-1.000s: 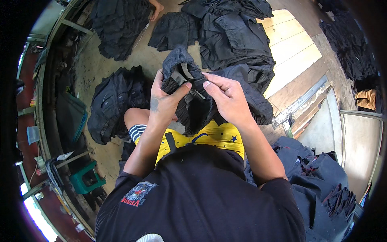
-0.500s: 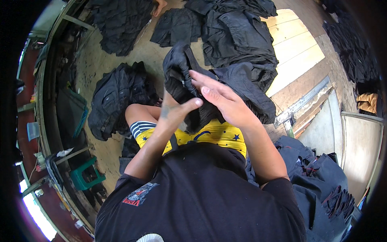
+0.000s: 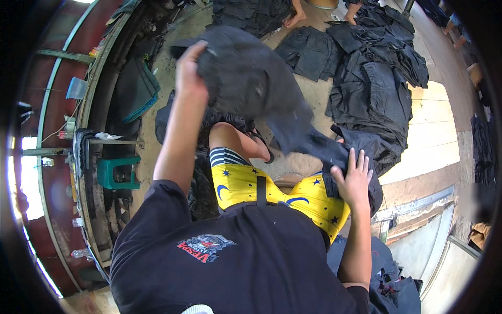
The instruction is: The person sits on the floor and repeatedly picks up black fabric pieces, opens them to check the interior, and places them into a separate pile. The person continues this process for multiple items throughout the clip.
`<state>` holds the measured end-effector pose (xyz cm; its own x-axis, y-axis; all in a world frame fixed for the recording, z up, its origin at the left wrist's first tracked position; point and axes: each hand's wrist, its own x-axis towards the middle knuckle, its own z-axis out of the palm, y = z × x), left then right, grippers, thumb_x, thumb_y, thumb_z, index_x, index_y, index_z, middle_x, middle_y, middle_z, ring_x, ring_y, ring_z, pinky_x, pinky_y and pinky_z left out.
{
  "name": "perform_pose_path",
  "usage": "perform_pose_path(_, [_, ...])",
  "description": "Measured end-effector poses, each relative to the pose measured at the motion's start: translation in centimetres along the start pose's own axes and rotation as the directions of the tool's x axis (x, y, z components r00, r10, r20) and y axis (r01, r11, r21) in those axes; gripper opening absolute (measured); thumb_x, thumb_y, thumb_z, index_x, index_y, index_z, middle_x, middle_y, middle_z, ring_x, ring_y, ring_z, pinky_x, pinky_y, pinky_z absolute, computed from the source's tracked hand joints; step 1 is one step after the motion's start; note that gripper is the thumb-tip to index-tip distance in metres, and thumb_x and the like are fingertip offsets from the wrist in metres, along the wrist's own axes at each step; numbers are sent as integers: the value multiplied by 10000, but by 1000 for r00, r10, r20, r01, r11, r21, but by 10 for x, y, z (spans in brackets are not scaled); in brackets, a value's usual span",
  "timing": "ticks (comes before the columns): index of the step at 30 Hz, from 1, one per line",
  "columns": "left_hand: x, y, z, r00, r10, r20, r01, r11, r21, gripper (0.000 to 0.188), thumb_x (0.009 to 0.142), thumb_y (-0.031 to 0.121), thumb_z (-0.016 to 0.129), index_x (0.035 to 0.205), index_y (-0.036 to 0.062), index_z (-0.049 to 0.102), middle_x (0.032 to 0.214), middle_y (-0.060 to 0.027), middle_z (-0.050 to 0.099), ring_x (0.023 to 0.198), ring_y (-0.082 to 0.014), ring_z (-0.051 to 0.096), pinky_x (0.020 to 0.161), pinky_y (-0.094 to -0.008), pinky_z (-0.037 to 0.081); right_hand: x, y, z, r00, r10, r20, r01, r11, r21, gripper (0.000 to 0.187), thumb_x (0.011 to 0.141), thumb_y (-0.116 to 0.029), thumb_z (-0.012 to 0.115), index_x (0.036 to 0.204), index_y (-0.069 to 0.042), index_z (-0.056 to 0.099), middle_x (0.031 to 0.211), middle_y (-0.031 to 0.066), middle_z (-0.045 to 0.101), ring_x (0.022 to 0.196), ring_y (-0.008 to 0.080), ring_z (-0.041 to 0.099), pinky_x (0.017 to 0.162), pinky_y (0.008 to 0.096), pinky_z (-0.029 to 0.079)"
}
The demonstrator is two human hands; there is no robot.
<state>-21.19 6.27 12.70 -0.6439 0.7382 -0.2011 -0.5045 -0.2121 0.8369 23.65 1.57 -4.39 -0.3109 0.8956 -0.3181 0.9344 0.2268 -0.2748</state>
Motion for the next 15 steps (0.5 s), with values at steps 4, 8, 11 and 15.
perform_pose_path(4, [35, 96, -46, 964, 186, 190, -126, 949, -288, 168, 1024, 154, 659, 1054, 4, 729, 987, -136, 791, 880, -288, 788, 853, -409, 669, -4, -8, 5, 1000, -12, 15, 12, 998, -55, 1171, 838, -705, 796, 1723, -117, 303, 1769, 330, 187, 1622, 546, 213, 1228, 772, 247])
perform_pose_path(8, [47, 120, -138, 954, 275, -121, -292, 945, -147, 293, 1072, 262, 636, 1204, 15, 721, 1120, -116, 803, 951, -247, 807, 714, -311, 679, 1, -16, -9, 996, 10, 85, -5, 998, -57, 1151, 826, -689, 814, 1720, -151, 327, 1768, 332, 186, 1620, 545, 220, 1218, 772, 271])
perform_pose_path(11, [61, 72, -222, 793, 322, -517, -392, 919, -28, 292, 1051, 235, 715, 1297, 78, 707, 1258, -58, 765, 1040, -232, 751, 841, -362, 608, 1, -19, -14, 997, -6, 71, 10, 999, -48, 1085, 848, -617, 826, 1707, -148, 358, 1771, 318, 202, 1624, 520, 235, 1242, 726, 276])
perform_pose_path(15, [41, -40, -347, 839, -53, -542, -9, 994, -111, 377, 1140, 229, 576, 1458, 28, 547, 1418, -171, 661, 1288, -418, 644, 1082, -588, 587, 5, 9, -10, 993, -115, -19, 116, 977, 178, 972, 874, -476, 850, 1668, -109, 426, 1745, 327, 275, 1612, 509, 277, 1283, 613, 292])
